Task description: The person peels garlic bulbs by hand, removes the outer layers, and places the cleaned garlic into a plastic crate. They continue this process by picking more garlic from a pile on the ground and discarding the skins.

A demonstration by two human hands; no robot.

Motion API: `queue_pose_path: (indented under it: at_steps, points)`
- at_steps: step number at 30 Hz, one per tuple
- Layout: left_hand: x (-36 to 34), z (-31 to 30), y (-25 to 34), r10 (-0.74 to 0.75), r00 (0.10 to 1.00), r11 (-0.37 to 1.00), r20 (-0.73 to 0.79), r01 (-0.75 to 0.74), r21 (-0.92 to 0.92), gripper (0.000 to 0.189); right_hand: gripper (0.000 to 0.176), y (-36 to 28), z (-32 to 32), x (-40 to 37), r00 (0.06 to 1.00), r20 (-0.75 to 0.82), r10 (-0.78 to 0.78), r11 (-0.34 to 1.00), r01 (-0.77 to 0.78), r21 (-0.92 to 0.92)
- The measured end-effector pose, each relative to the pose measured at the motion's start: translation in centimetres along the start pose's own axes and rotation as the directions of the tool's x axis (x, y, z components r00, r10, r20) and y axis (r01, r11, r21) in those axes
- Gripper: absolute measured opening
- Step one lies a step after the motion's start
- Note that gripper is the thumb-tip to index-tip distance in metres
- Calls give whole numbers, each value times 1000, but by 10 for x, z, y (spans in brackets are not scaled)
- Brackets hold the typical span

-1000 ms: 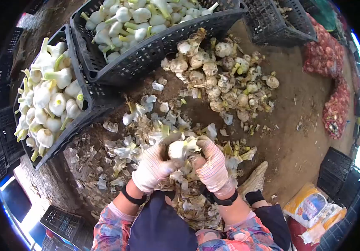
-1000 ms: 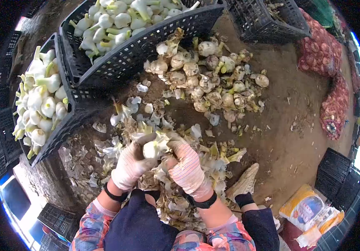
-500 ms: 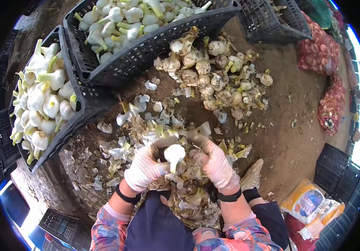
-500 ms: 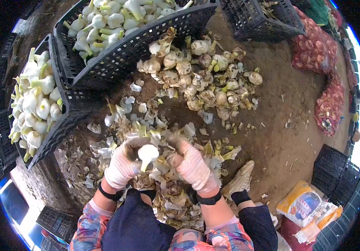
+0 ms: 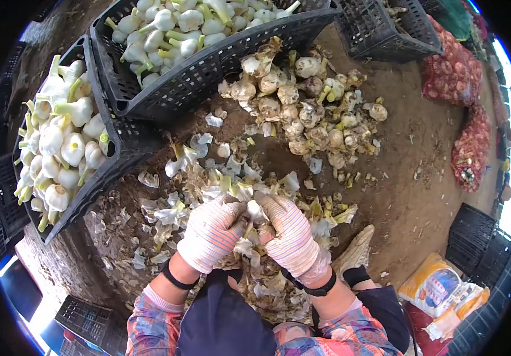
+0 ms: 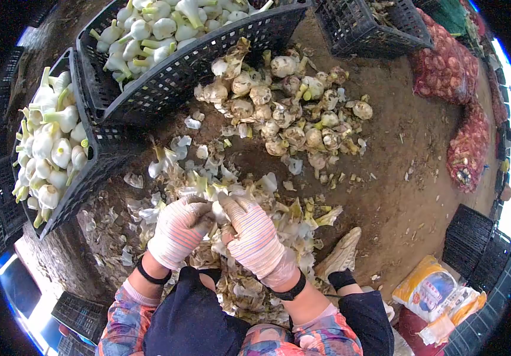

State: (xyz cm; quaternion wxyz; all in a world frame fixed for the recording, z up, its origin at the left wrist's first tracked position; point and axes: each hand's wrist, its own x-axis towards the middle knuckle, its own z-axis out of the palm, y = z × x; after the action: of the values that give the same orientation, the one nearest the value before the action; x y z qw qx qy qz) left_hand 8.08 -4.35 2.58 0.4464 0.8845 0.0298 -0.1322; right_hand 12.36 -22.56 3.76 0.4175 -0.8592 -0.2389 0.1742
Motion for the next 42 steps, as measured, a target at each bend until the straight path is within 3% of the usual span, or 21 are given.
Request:
queue_pose_path:
  at_steps: [3, 5, 6, 8, 9, 11, 15, 17, 20, 21, 22, 25, 26, 27, 29, 32, 33, 35, 37, 40, 42]
  points:
    - [3, 0, 0, 69, 997, 994, -39, -66, 91, 16, 50, 10, 7, -6, 1000, -11, -22, 999, 22, 36]
    - [1, 8, -9, -196, 978, 956, -66, 176, -234, 19, 50, 16, 16, -14, 975, 77, 206, 842, -217, 494]
    - [0, 10, -12, -346, 938, 796, 17, 303, -524, 19, 50, 13, 16, -17, 975, 77, 207, 842, -217, 494]
    - [-1, 5, -10, -404, 911, 663, 83, 354, -660, 22, 50, 4, 15, -18, 911, 175, 373, 508, -358, 784]
    - [-1, 4, -9, -446, 881, 504, 158, 394, -769, 26, 50, 9, 15, -18, 911, 175, 373, 508, -358, 783]
    - [-3, 10, -15, -435, 892, 506, 124, 357, -785, 41, 50, 22, 12, -16, 858, 398, 325, 355, -501, 789]
    - [-1, 14, -12, -421, 900, 535, 110, 344, -772, 45, 50, 9, 22, -4, 837, 385, 388, 613, -546, 570]
    - [2, 14, -10, -383, 914, 487, 136, 325, -811, 40, 51, 7, 23, -1, 723, 553, 415, 103, -641, 761]
    - [14, 0, -14, -647, 761, -159, 57, -61, -985, 19, 55, 15, 32, -10, 753, 522, 401, -26, -560, 828]
    - [17, -2, -24, -620, 784, -214, -19, -193, -958, 21, 56, 14, 33, -12, 786, 489, 379, -138, -474, 869]
    - [15, -2, -34, -601, 798, -72, -47, -113, -991, 21, 52, 13, 31, -13, 776, 496, 388, -160, -473, 866]
    - [15, -1, -25, -487, 869, 232, 88, 226, -946, 60, 52, 9, 25, -7, 745, 509, 431, -40, -548, 835]
    - [15, -7, -6, -368, 928, 426, 65, 230, -875, 78, 52, 13, 28, -7, 724, 487, 489, 157, -622, 767]
    - [12, 3, -7, -373, 908, 387, 188, 337, -859, 87, 62, 12, 25, -4, 762, 449, 468, 374, -630, 681]
    - [11, 14, -11, -293, 921, 564, 258, 384, -731, 87, 74, 14, 23, -9, 976, 180, 125, 851, -199, 486]
    - [19, -6, -2, -418, 890, 508, 184, 397, -765, 64, 77, 35, -12, 3, 919, 368, 139, 741, -343, 577]
    - [26, -17, 1, -447, 889, 505, 103, 345, -791, 59, 69, 46, -19, 12, 945, 164, 282, 858, -325, 398]
    - [47, -52, 23, -376, 924, 55, -73, -57, -997, 60, 53, 64, -27, 27, 873, -304, 382, 915, -403, -9]
    - [66, -84, 25, -103, 953, 35, -284, -282, -959, 65, 50, 80, -32, 55, 869, -235, 436, 854, -481, -198]
    - [85, -81, 16, -262, 897, 174, -356, -318, -932, 60, 45, 106, -28, 81, 864, -133, 485, 758, -491, -428]
    - [74, -58, 22, -332, 918, 430, -216, -56, -901, 55, 39, 122, -19, 81, 905, -132, 404, 783, -417, -462]
